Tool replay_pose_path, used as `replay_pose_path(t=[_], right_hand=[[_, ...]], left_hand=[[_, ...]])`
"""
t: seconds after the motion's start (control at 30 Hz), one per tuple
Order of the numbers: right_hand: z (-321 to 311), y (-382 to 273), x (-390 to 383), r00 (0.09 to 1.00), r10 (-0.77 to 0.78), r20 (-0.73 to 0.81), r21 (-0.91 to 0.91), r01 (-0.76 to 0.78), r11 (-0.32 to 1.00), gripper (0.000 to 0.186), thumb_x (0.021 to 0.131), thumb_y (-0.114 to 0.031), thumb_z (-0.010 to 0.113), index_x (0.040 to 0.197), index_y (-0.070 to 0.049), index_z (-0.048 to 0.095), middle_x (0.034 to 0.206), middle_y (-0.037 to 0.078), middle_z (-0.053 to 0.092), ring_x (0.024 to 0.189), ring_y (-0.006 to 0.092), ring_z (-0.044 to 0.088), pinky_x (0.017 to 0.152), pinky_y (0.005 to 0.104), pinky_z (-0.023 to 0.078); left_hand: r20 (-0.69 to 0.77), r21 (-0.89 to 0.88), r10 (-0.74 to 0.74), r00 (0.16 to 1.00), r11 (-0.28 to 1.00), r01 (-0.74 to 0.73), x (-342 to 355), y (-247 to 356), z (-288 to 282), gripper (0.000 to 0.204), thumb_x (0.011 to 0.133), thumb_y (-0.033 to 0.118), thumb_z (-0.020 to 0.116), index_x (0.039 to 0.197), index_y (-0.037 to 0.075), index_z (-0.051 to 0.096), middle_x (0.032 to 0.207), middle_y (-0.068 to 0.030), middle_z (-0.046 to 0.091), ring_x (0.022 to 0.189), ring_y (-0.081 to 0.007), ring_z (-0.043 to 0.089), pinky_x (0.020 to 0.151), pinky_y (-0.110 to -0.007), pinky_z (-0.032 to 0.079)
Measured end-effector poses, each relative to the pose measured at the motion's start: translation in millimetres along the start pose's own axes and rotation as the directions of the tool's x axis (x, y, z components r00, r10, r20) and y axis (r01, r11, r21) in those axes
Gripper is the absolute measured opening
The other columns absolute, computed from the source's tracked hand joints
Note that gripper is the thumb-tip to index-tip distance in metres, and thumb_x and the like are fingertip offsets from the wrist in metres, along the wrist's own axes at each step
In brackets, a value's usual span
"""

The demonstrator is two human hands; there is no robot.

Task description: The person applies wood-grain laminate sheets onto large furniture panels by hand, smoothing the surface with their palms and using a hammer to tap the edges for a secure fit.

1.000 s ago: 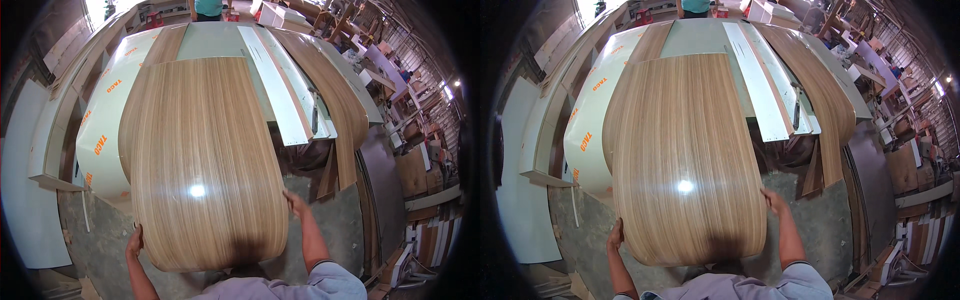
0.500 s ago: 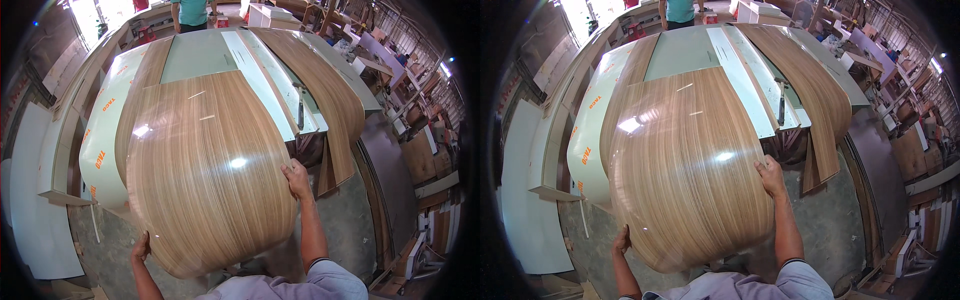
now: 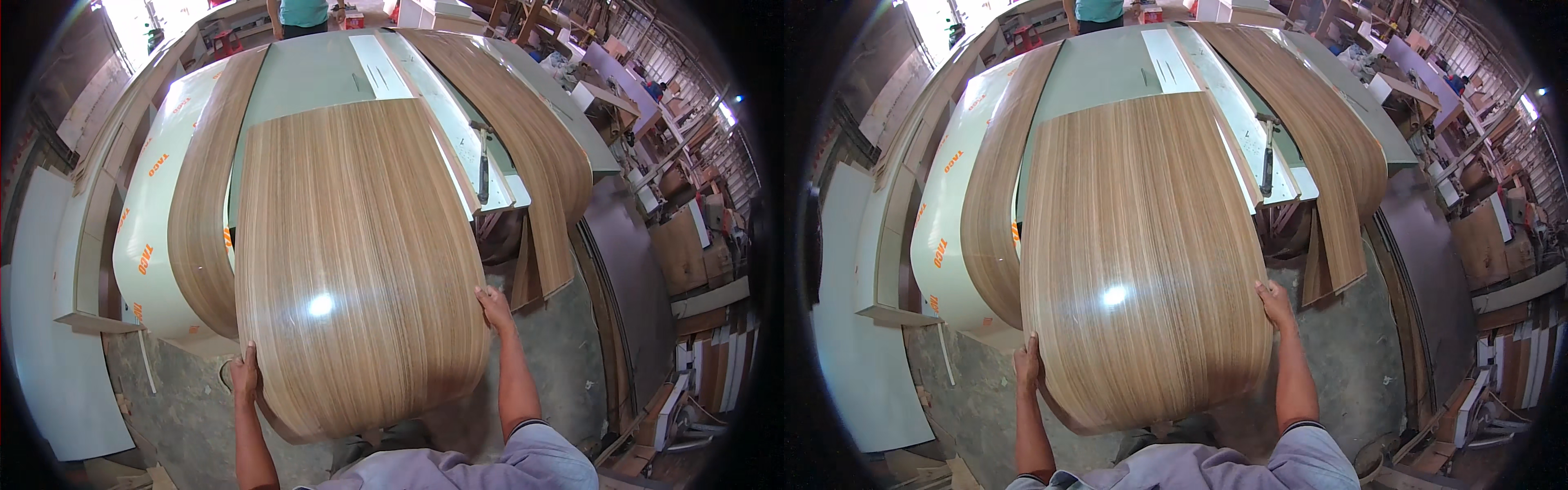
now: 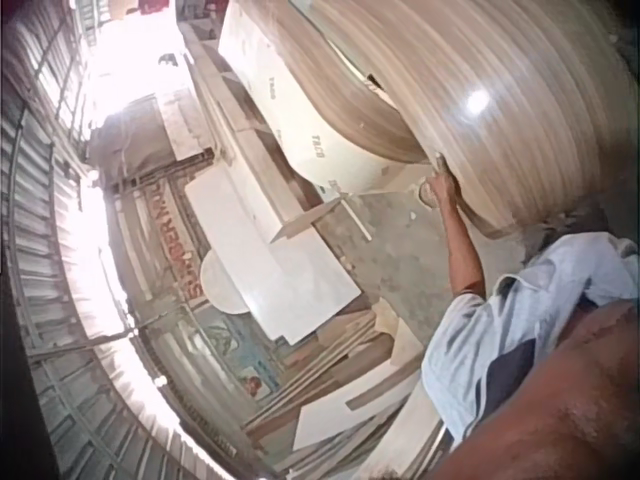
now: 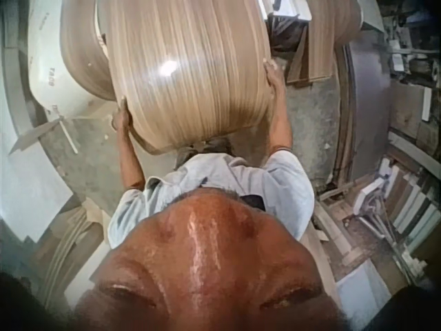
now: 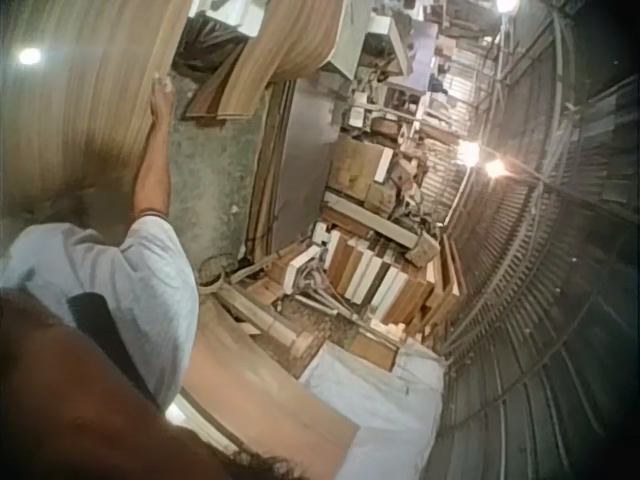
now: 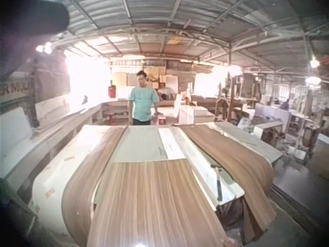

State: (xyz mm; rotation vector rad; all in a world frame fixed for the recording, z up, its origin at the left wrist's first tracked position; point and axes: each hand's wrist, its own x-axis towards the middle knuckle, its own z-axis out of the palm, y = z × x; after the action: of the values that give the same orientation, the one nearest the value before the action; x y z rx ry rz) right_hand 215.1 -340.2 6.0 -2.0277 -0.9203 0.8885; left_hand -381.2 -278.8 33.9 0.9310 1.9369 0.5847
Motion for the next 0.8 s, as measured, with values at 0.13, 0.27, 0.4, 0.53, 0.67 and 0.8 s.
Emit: replay_pose_path(t=[0.13,0.27,0.4,0.53,0.67,0.8], right_hand=[[-10.0,10.7,26.3,0.982,0.178,0.059,-0.260,-0.157,0.953,0.063,0.089,-0.050,0.065,0.116,0.006,0.062,0.108,0.020,0.069,0.100,0.0274,0.065,0.087,0.0392,0.048],[-23.5,-73.0,38.4,0.961,0.250,0.115,-0.871,-0.023,0.491,0.055,0.086,-0.049,0.066,0.108,0.002,0.066,0.109,0.022,0.068,0.099,0.0347,0.066,0.081,0.0450,0.050],[27.9,-177.7,101.1,0.945,-0.321,0.055,-0.624,0.284,0.728,0.044,0.089,-0.039,0.063,0.110,0.000,0.065,0.114,0.024,0.064,0.107,0.0404,0.061,0.090,0.0458,0.048],[90.1,-215.1,255.2,0.715,-0.697,0.052,-0.545,0.605,0.580,0.054,0.096,-0.037,0.053,0.137,-0.002,0.050,0.147,0.022,0.043,0.138,0.0338,0.039,0.115,0.0396,0.031],[126.4,-239.6,348.2,0.852,-0.502,0.147,-0.649,0.466,0.602,0.064,0.099,-0.046,0.041,0.151,-0.010,0.032,0.158,0.017,0.026,0.147,0.0310,0.024,0.120,0.0411,0.021],[164.6,-249.3,362.3,0.957,-0.265,0.122,-0.823,0.247,0.512,0.067,0.099,-0.059,0.030,0.157,-0.028,0.018,0.163,0.008,0.014,0.149,0.0357,0.014,0.121,0.0511,0.014]], left_hand=[[-0.106,-0.014,0.189,0.976,0.981,-0.191,-11.8,-2.2,24.6,0.053,0.094,0.040,0.064,0.093,-0.013,0.066,0.084,-0.0147,0.068,0.078,-0.0172,0.061,0.070,-0.035,0.050],[-0.161,0.006,0.273,0.949,0.961,-0.276,-21.2,2.6,33.3,0.050,0.093,0.034,0.066,0.089,-0.016,0.065,0.080,-0.0137,0.068,0.074,-0.0168,0.060,0.069,-0.037,0.050],[-0.143,0.006,0.210,0.967,0.977,-0.211,-20.5,0.0,20.2,0.049,0.093,0.033,0.066,0.096,-0.015,0.066,0.083,-0.0146,0.069,0.077,-0.0174,0.061,0.071,-0.037,0.051],[-0.129,0.038,0.177,0.976,0.984,-0.174,-18.8,6.7,28.6,0.048,0.092,0.033,0.067,0.096,-0.015,0.065,0.084,-0.0156,0.070,0.077,-0.0177,0.062,0.072,-0.037,0.051],[-0.127,-0.018,0.143,0.982,0.989,-0.146,-12.3,-7.0,40.8,0.048,0.091,0.033,0.067,0.094,-0.015,0.065,0.083,-0.0155,0.070,0.075,-0.0173,0.062,0.070,-0.036,0.052],[-0.152,0.007,0.024,0.988,1.000,-0.024,-11.5,-1.0,27.3,0.047,0.091,0.033,0.067,0.093,-0.014,0.066,0.082,-0.0146,0.070,0.075,-0.0160,0.062,0.069,-0.035,0.051]])
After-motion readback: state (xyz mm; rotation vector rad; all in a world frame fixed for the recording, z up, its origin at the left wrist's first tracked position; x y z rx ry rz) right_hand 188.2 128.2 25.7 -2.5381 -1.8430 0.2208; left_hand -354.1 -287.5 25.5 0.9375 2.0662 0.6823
